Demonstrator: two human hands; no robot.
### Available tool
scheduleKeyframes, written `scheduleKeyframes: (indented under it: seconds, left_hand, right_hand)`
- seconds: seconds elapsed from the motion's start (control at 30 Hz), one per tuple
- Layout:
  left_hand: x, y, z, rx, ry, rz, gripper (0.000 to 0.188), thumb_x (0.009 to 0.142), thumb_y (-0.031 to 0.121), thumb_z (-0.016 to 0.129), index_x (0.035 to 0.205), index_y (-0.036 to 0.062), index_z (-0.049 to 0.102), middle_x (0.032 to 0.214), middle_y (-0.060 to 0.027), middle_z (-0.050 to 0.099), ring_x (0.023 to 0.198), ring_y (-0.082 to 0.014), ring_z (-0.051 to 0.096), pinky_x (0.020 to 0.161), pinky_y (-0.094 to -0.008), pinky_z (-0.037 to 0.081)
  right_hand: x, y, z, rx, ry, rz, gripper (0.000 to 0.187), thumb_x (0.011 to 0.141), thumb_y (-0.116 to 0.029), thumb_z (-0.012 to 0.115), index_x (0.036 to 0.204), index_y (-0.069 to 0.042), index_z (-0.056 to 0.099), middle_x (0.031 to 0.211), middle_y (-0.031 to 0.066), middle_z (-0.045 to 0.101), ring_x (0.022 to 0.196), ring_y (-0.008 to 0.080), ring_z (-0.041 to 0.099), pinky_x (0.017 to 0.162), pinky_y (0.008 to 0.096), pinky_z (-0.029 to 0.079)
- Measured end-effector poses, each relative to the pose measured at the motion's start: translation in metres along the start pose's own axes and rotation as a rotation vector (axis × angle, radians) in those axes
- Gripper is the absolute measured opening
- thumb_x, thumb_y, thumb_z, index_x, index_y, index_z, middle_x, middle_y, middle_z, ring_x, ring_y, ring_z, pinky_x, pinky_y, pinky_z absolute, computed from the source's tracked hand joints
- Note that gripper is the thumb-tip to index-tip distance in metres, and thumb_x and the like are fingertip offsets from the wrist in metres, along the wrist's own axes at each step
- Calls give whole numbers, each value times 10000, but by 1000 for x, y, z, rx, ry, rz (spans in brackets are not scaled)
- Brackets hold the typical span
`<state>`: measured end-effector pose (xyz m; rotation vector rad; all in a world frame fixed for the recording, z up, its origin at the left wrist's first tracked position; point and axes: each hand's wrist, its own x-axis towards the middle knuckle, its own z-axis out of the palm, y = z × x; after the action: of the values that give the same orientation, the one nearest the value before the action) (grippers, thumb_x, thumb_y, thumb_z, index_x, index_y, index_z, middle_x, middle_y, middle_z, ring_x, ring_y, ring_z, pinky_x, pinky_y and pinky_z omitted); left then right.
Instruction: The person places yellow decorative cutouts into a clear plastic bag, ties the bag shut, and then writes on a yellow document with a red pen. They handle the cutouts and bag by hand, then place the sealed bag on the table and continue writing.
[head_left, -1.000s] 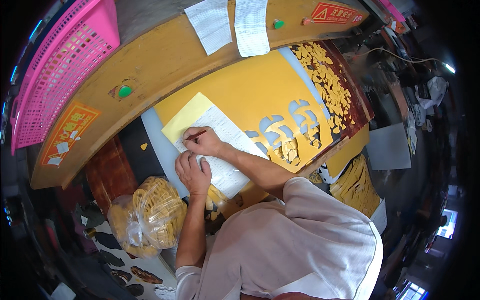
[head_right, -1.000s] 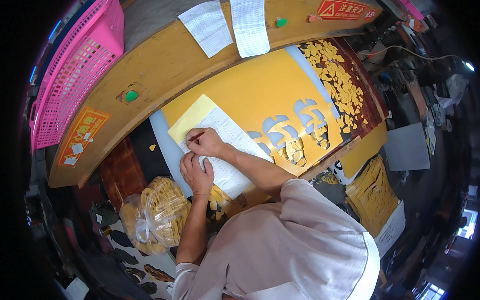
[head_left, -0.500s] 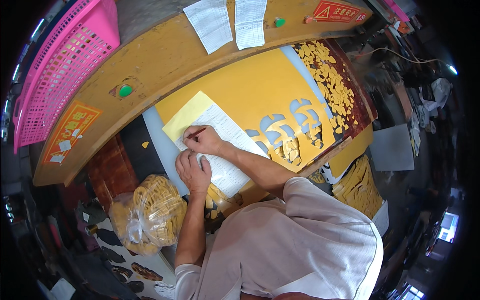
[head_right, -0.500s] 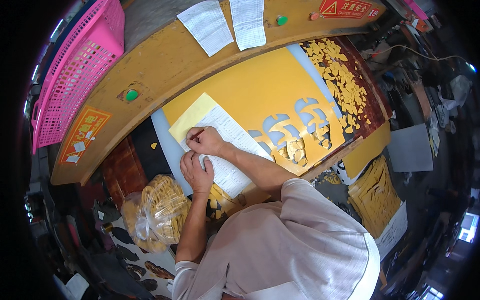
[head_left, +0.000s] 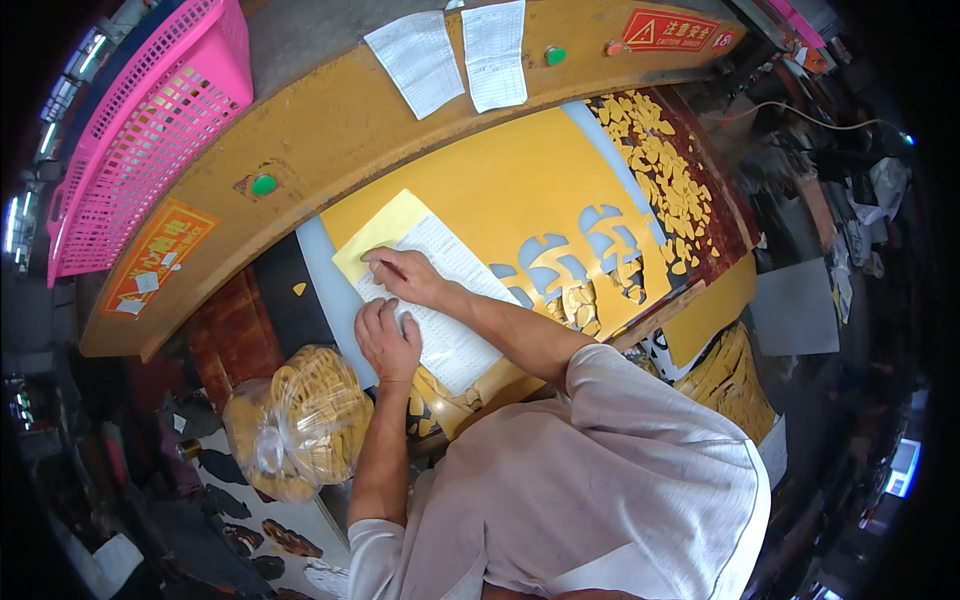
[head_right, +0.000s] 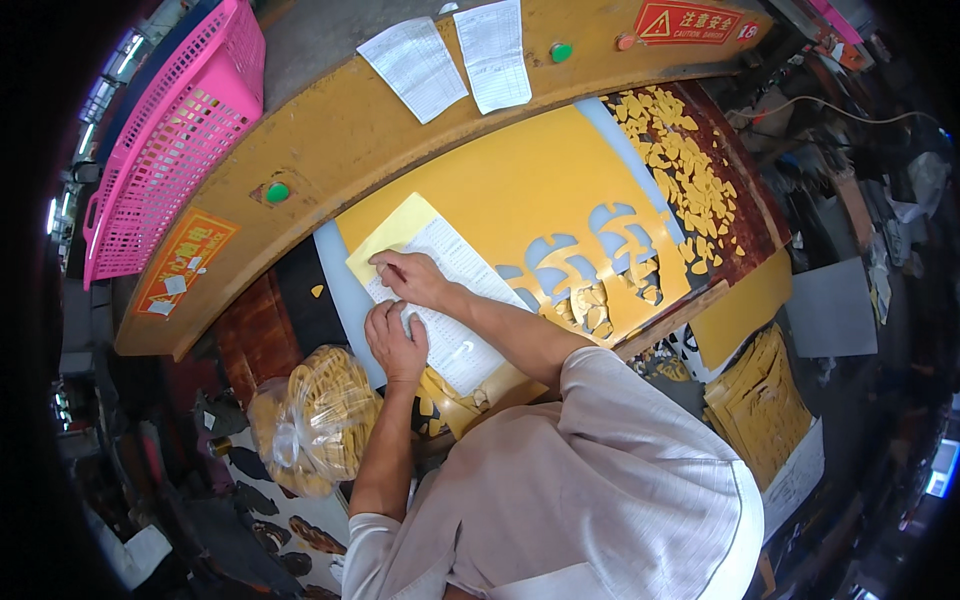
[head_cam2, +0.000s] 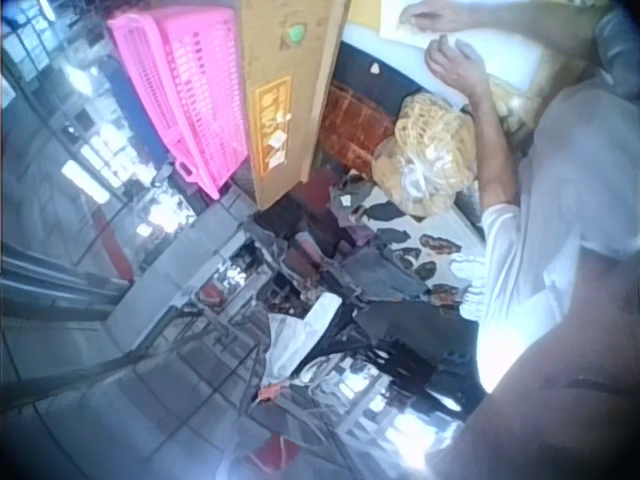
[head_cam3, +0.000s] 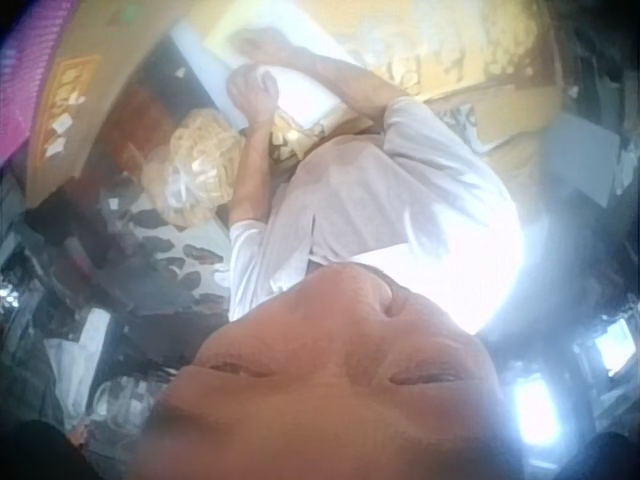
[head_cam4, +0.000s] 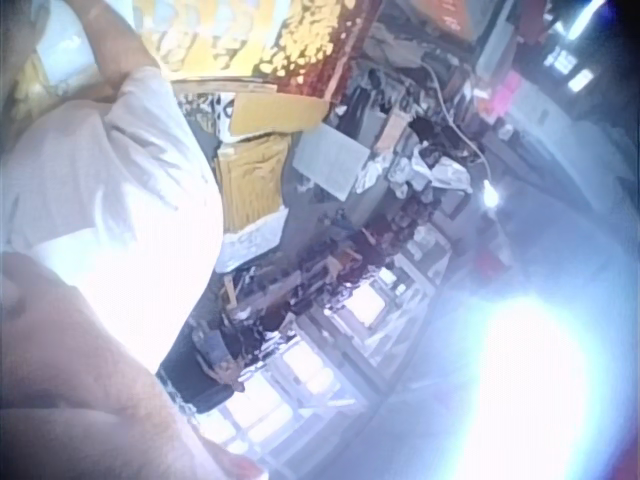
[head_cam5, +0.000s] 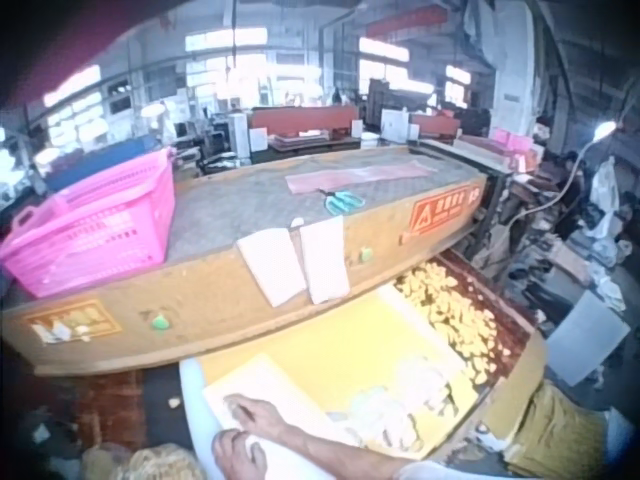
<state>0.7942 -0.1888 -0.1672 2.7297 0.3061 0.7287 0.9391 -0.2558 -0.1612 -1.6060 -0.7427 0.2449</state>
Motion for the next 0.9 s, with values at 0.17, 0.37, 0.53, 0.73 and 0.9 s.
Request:
scheduleKeyframes:
  seconds: [0.17,0.37,0.53,0.73,0.9]
  left_hand:
    - [0,1,0,24,18,54,344,853,172,683,1169,40,653,1224,-152,591,1201,-395,531,1055,-513,432]
    - [5,3,-9,49,-94,12,315,877,181,676,1159,39,669,1226,-166,609,1195,-378,549,1037,-473,456]
    - [17,24,-23,39,-163,-151,355,900,159,652,1227,21,659,1328,-203,603,1252,-389,532,1081,-459,436]
    - [-19,82,-35,-155,-16,-365,331,957,123,599,1256,-18,627,1303,-236,599,1190,-410,570,1044,-450,455]
    - [-98,124,-34,-252,146,-566,245,982,124,604,1167,-30,645,1035,-179,612,948,-317,622,861,-398,509]
  right_hand:
    - [-3,-11,-34,293,-141,1,243,1000,-146,667,1227,-62,647,736,96,683,662,206,663,669,308,545]
    - [-29,-43,-120,125,120,-70,390,1053,-114,594,1430,-30,538,1004,93,703,731,116,634,707,279,542]
    - [-47,-75,-198,166,65,141,579,1126,-313,447,1603,-19,303,1149,128,698,843,144,675,766,292,575]
    - [-61,-43,-220,211,54,142,500,1100,-237,521,1543,-35,406,1111,122,699,828,144,669,768,295,561]
    - [-86,13,-222,97,36,75,338,1016,-62,602,1350,-36,563,1003,87,689,771,156,633,729,290,530]
